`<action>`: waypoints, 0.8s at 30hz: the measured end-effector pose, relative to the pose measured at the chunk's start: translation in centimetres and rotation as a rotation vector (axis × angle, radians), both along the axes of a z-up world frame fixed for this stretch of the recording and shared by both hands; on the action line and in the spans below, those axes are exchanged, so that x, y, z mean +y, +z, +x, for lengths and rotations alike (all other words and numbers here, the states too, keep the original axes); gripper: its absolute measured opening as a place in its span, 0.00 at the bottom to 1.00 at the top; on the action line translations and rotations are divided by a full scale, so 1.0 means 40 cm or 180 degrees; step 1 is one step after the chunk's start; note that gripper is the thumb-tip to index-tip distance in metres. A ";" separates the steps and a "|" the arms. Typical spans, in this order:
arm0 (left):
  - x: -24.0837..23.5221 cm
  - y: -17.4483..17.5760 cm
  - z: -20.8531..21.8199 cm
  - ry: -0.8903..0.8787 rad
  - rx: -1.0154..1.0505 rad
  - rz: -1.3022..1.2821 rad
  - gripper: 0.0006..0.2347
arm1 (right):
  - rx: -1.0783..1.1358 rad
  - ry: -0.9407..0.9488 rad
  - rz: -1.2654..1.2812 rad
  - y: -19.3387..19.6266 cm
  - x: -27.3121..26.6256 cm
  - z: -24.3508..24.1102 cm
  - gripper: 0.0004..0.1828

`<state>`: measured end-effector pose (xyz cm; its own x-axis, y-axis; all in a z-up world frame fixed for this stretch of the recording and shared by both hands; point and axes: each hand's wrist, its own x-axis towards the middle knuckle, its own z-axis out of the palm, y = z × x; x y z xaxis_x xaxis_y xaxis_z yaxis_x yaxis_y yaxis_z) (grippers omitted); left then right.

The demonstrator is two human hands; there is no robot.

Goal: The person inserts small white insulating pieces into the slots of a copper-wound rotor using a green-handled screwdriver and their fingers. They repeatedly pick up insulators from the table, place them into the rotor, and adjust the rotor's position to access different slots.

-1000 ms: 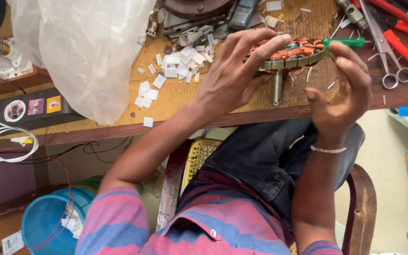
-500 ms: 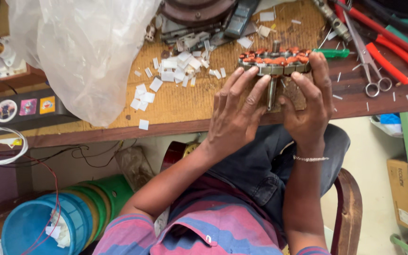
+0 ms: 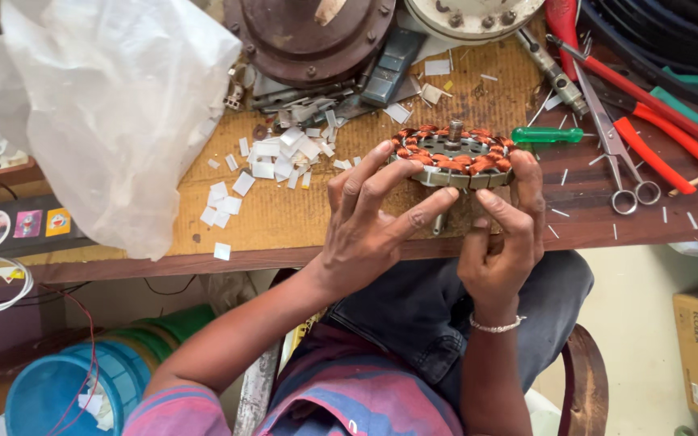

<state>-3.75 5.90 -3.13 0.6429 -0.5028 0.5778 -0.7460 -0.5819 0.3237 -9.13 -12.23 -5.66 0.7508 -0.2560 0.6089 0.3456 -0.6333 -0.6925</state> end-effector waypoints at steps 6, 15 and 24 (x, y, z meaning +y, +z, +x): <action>-0.020 0.009 0.014 -0.0026 -0.0317 0.0403 0.22 | -0.0058 0.0184 0.0774 -0.004 -0.003 0.012 0.19; -0.032 0.066 0.066 -0.0650 0.0001 -0.0127 0.20 | -0.0181 0.0223 0.0826 -0.005 -0.011 0.009 0.09; -0.021 0.097 0.172 -0.1600 0.0681 -0.0023 0.24 | -0.0267 0.0125 -0.0097 -0.001 -0.008 0.011 0.13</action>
